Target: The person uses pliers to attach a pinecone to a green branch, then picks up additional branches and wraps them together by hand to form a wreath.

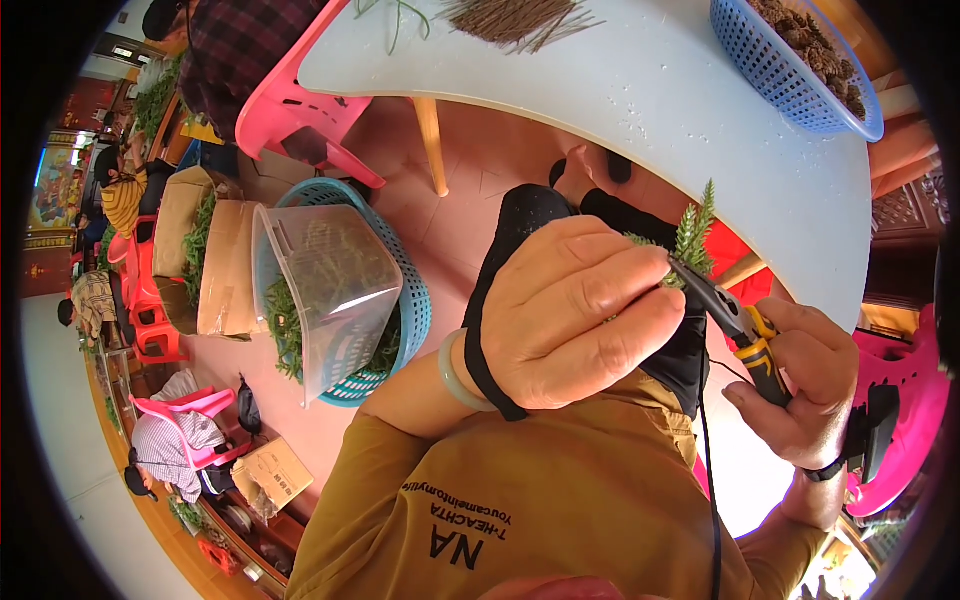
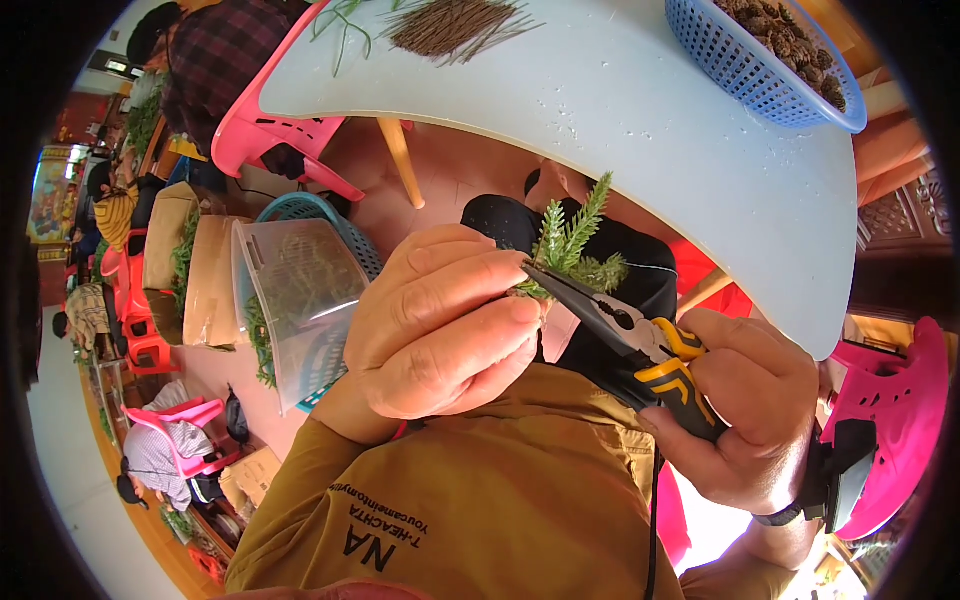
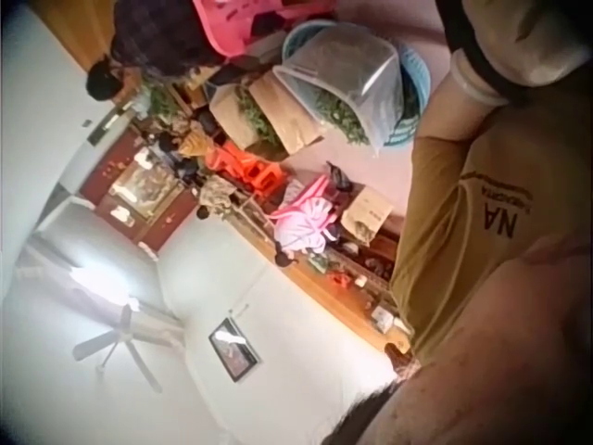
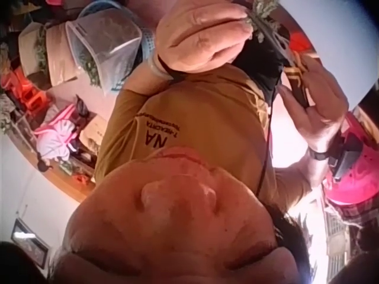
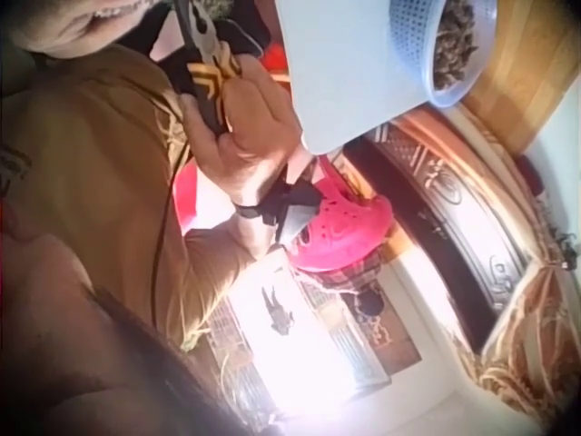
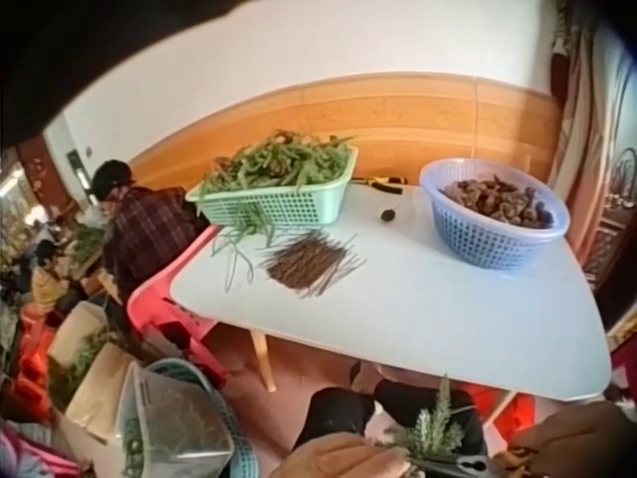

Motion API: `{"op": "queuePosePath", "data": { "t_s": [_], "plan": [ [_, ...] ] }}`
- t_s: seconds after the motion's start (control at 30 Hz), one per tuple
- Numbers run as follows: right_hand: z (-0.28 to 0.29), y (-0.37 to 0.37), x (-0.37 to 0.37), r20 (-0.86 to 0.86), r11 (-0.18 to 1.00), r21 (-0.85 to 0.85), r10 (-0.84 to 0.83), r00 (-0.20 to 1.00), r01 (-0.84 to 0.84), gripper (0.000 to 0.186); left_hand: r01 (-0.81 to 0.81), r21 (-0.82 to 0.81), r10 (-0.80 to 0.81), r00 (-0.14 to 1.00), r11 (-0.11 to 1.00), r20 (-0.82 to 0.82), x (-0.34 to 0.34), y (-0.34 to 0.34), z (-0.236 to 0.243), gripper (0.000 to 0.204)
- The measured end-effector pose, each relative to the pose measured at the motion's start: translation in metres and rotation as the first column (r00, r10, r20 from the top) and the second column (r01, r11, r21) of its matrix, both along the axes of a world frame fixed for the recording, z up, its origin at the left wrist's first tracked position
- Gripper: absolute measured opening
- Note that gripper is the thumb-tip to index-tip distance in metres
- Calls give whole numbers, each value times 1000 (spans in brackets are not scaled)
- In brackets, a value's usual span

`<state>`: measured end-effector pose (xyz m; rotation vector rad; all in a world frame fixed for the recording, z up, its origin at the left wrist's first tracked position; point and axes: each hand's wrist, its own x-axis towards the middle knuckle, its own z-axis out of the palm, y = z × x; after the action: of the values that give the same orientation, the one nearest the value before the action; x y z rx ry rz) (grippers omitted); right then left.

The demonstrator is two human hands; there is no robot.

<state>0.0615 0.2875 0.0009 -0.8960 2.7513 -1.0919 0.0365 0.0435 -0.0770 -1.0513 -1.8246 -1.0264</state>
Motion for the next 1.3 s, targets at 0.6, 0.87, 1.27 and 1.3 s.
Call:
{"op": "queuePosePath", "data": {
  "t_s": [0.6,0.87,1.27,1.3],
  "plan": [
    [-4,2,-7,40,1000,-16,21,999,-20,30,21,137,-24,1000,990,17,-6,5,-4,39],
    [-6,8,-13,36,998,-39,59,998,-57,32,202,388,-328,899,899,291,-5,2,-4,32],
    [-7,14,-25,-108,976,-55,205,973,-212,34,195,910,-930,115,367,350,2,3,-12,31],
    [-6,13,-26,-123,973,-44,221,967,-228,34,111,968,-973,-24,226,230,3,6,-15,30]
  ]
}}
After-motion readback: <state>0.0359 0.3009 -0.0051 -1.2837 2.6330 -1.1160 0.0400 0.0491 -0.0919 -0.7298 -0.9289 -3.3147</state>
